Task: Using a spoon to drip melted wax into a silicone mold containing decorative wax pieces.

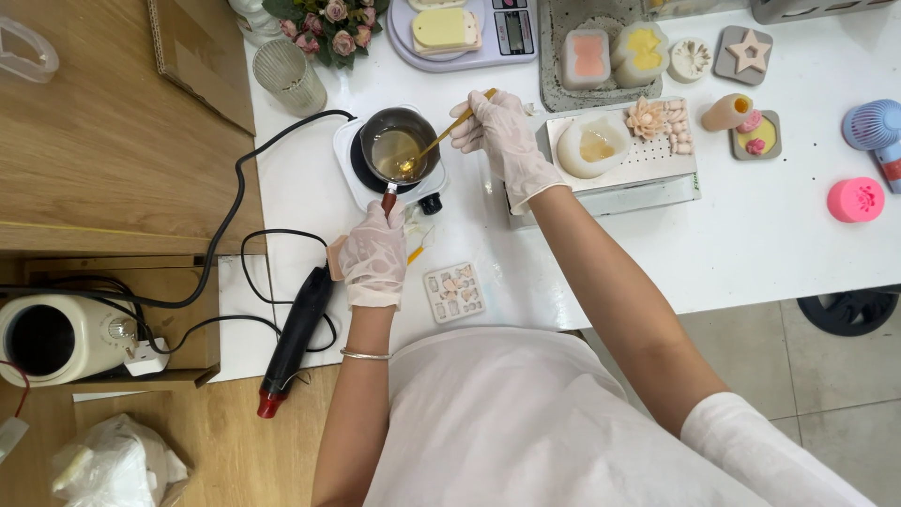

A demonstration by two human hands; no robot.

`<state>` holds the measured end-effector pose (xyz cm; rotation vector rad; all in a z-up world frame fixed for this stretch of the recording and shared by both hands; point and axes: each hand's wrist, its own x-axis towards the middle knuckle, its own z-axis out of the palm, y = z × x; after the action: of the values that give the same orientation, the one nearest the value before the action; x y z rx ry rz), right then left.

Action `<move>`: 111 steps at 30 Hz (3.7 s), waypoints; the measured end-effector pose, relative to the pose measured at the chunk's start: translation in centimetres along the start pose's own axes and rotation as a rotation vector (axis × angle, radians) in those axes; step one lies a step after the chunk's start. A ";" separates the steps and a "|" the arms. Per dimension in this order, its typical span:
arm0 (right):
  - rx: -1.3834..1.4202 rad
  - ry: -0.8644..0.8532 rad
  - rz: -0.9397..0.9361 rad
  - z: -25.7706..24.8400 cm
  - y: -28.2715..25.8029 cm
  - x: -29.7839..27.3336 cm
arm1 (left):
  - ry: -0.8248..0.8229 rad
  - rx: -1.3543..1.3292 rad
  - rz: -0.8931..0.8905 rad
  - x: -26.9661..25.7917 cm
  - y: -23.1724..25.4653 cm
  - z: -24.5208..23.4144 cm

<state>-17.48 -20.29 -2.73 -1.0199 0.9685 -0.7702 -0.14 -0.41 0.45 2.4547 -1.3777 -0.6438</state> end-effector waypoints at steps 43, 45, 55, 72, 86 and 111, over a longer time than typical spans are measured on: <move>-0.107 0.485 -0.385 -15.7 -9.9 -14.6 | 0.001 0.019 -0.039 -0.3 0.1 -1.3; -0.142 0.425 -0.440 -15.5 -9.6 -14.1 | 0.027 0.059 -0.010 -0.1 0.0 -1.1; -0.313 0.510 -0.432 -10.8 -12.6 -15.5 | 0.012 0.024 -0.027 0.0 -0.1 -0.7; -0.217 0.241 -0.327 0.0 -12.3 -13.1 | 0.049 -0.022 -0.030 0.7 -0.9 0.8; -0.207 -0.024 -0.014 1.1 -0.8 -2.7 | 0.027 0.023 0.005 0.0 0.5 -0.1; 0.225 0.072 -0.128 -1.8 -8.9 -9.2 | -0.040 -0.103 -0.048 0.9 -0.7 0.2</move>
<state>-23.41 -15.89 7.85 -0.8677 0.8615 -1.0044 0.71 -0.83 -0.29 2.4126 -1.2696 -0.7591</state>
